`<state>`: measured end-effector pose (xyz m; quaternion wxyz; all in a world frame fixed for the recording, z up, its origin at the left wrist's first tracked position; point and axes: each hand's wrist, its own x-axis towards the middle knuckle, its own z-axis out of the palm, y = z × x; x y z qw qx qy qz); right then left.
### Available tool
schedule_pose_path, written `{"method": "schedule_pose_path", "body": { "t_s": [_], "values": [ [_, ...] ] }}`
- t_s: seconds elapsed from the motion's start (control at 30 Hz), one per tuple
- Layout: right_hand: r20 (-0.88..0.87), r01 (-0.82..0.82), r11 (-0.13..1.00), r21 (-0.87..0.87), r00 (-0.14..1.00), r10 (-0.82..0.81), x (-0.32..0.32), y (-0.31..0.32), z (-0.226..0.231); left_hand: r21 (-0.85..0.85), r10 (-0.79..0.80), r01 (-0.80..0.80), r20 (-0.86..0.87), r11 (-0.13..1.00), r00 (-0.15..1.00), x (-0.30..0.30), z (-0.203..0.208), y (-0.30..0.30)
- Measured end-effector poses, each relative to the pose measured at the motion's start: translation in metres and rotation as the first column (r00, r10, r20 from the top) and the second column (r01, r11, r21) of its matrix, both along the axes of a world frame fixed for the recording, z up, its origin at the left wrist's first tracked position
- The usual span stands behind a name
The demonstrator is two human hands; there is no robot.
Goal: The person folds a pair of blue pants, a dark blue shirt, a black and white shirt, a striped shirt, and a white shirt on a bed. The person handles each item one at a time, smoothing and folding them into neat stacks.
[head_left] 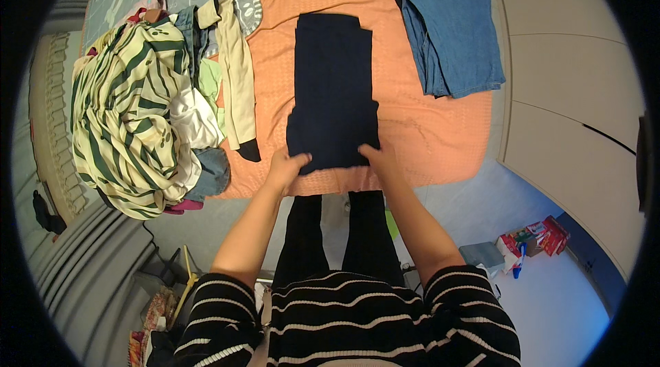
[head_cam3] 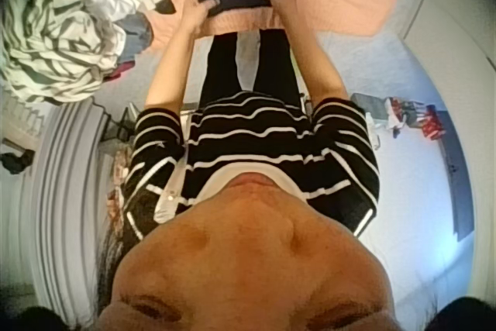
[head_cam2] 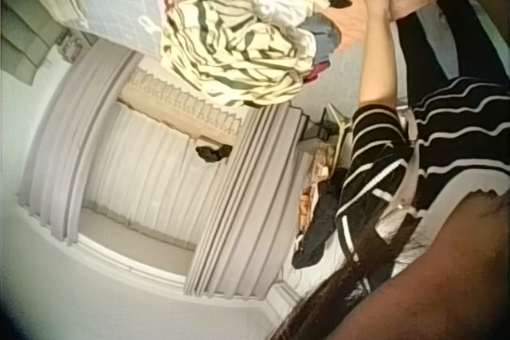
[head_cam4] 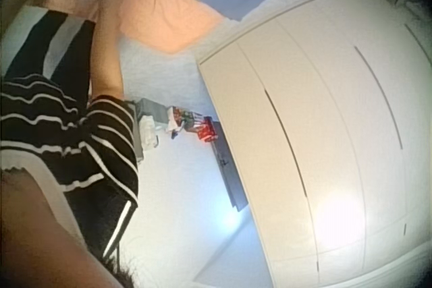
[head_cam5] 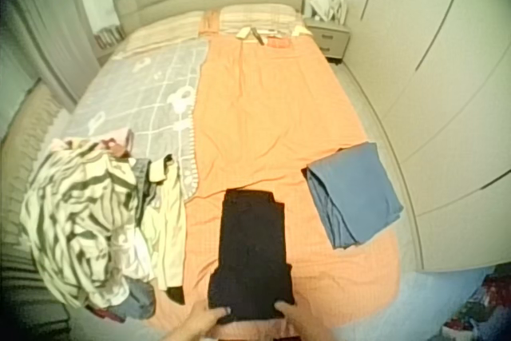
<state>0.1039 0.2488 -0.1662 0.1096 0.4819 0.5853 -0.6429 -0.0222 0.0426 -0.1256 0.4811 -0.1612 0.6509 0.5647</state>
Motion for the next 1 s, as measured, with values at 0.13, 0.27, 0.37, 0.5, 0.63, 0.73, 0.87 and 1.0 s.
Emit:
{"method": "schedule_pose_path", "body": {
  "t_s": [0.13,0.27,0.37,0.5,0.63,0.73,0.87,1.0],
  "values": [
    [0.077,0.063,0.966,-0.250,0.996,-0.045,0.055,-0.013,0.006,-0.133,-0.129,0.156,0.192,0.979,0.973,0.022,0.025,-0.027],
    [0.250,0.334,0.852,-0.403,0.936,-0.249,0.024,-0.007,0.071,-0.190,-0.021,0.083,0.307,0.978,0.951,0.008,0.031,-0.019],
    [0.154,0.455,0.780,-0.430,0.888,-0.433,-0.020,0.011,0.081,-0.060,0.133,-0.120,0.324,0.991,0.937,-0.037,0.038,0.010],
    [0.058,0.370,0.799,-0.475,0.919,-0.391,-0.064,0.048,0.082,0.058,0.316,-0.336,0.226,0.940,0.922,-0.088,0.018,0.021],
    [0.048,0.384,0.877,-0.289,0.921,-0.387,-0.063,0.053,0.046,-0.153,0.325,-0.333,-0.074,0.930,0.943,-0.085,-0.004,0.031],
    [-0.059,0.330,0.941,-0.073,0.940,-0.335,-0.049,0.053,-0.018,-0.192,0.193,-0.239,-0.229,0.952,0.954,-0.074,-0.043,0.032],
    [-0.182,0.353,0.872,0.340,0.934,-0.308,-0.069,0.052,-0.086,-0.272,0.094,-0.173,-0.280,0.947,0.955,-0.073,-0.074,0.048],
    [-0.087,0.288,0.956,0.054,0.955,-0.283,-0.092,0.046,-0.082,-0.172,0.221,-0.225,-0.038,0.959,0.974,-0.079,-0.068,0.075]
  ]
}}
